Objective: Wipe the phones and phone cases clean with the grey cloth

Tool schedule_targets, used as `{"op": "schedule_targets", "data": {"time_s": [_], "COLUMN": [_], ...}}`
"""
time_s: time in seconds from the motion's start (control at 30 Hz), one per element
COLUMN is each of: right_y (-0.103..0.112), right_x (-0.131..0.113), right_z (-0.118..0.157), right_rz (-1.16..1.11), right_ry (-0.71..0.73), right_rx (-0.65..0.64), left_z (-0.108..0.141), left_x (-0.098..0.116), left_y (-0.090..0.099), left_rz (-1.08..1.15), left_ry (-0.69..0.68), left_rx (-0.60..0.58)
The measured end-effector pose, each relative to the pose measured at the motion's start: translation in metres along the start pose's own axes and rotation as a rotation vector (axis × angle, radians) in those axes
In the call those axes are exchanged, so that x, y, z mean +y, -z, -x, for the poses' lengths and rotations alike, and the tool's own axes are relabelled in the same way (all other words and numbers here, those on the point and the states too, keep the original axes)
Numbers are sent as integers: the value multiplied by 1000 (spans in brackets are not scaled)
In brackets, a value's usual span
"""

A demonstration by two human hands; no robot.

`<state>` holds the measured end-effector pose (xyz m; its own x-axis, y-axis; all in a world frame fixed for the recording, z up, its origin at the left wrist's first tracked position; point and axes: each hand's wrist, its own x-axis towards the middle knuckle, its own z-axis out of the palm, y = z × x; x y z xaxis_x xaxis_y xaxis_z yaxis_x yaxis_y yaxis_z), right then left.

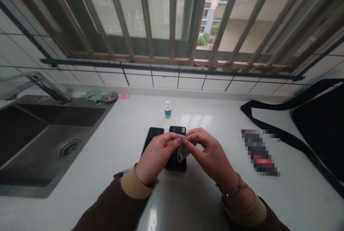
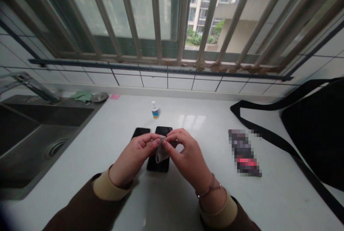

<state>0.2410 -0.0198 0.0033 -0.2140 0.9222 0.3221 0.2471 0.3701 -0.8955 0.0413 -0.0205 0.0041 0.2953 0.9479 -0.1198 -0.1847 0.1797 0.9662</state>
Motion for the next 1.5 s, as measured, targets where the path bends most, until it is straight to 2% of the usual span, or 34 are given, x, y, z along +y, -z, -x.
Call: {"op": "schedule_targets", "data": {"time_s": [0.3,0.6,0.93,1.5], "right_y": [-2,-4,-3,-2], "right_x": [-2,0,1,3], "right_z": [0,1,1,3], "right_rz": [73,140,283,404], "right_ry": [31,57,216,276], "right_rx": [28,112,112,92], "left_z": [0,-1,-1,-3], "left_x": [-4,-3,-3,-8], "left_y": [0,0,-1,0], "left_rz": [-111,-137,-155,-44], "left_ry": [-21,-37,-55,62], "left_rx": [22,15,9,-4]}}
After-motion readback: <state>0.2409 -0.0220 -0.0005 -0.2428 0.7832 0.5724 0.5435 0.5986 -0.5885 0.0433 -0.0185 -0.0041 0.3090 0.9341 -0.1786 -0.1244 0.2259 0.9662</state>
